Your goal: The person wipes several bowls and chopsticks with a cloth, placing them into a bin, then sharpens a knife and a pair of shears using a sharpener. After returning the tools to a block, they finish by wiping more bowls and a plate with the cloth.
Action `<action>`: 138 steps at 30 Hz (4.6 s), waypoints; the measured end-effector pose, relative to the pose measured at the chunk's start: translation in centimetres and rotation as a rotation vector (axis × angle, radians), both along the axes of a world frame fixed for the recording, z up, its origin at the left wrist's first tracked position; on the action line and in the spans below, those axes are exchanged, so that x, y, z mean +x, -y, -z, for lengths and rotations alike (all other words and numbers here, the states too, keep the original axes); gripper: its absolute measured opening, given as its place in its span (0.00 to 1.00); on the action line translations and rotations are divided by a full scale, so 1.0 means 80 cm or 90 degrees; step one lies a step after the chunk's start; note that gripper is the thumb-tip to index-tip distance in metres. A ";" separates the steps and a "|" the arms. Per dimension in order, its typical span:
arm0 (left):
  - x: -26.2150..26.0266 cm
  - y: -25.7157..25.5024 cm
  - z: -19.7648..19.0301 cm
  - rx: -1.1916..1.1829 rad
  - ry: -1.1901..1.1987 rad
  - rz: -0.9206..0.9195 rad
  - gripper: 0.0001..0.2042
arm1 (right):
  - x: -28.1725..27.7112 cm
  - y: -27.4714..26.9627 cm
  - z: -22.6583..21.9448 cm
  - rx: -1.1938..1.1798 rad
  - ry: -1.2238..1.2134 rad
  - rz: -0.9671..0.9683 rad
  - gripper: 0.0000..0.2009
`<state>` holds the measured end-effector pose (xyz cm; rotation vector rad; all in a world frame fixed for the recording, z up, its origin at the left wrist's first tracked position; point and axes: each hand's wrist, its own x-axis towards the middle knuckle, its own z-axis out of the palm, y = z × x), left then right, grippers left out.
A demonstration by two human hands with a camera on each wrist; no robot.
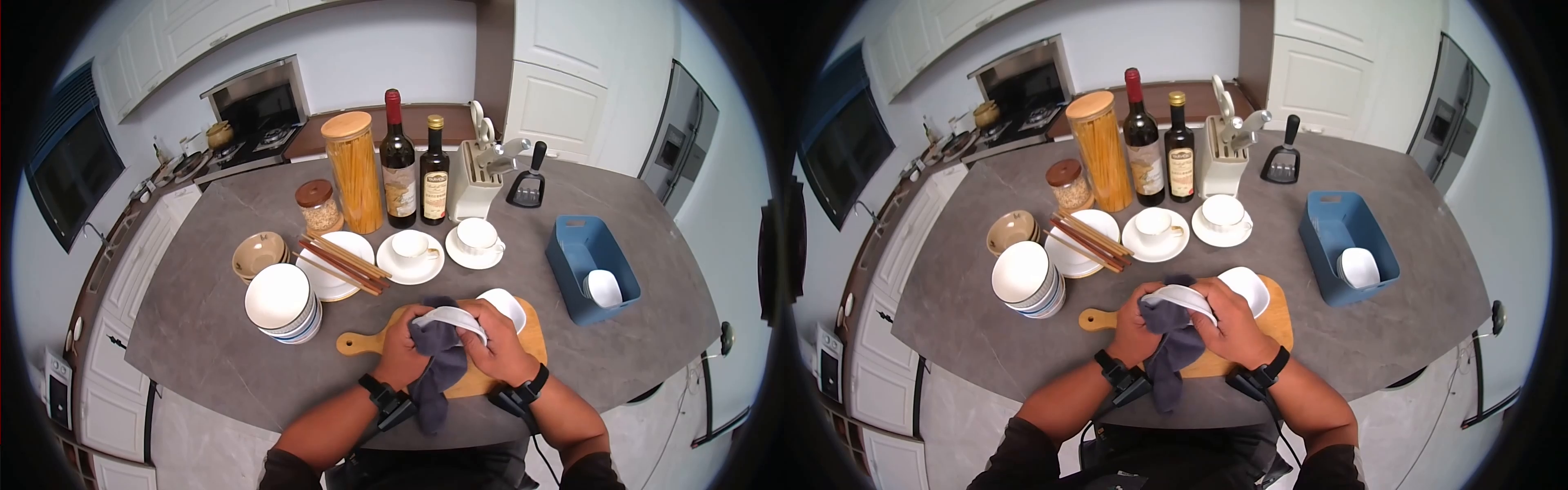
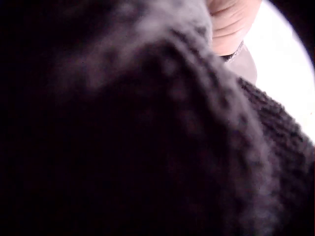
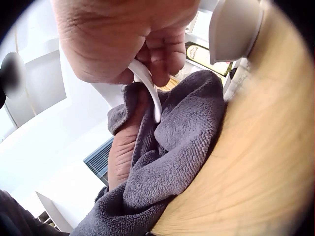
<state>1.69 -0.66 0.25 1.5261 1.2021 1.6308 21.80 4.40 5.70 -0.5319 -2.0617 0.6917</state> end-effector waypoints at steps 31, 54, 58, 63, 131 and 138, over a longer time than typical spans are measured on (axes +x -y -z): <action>-0.009 -0.007 0.001 0.056 0.027 -0.034 0.10 | 0.316 -0.145 -0.078 -0.324 0.214 0.572 0.18; -0.009 -0.006 -0.001 0.039 0.028 -0.038 0.09 | 0.332 -0.180 -0.055 -0.139 0.831 0.742 0.14; -0.009 -0.005 -0.004 0.040 0.027 -0.042 0.09 | 0.327 -0.180 -0.056 -0.126 0.828 0.742 0.14; -0.010 -0.006 0.000 0.033 0.008 -0.050 0.09 | 0.315 -0.169 -0.053 0.067 0.718 0.781 0.10; -0.004 -0.004 -0.004 0.032 -0.059 0.185 0.17 | 0.017 -0.020 0.034 -0.241 0.072 0.065 0.13; 0.006 0.002 -0.008 -0.064 0.054 0.137 0.37 | 0.017 -0.017 0.044 -0.307 0.029 -0.036 0.16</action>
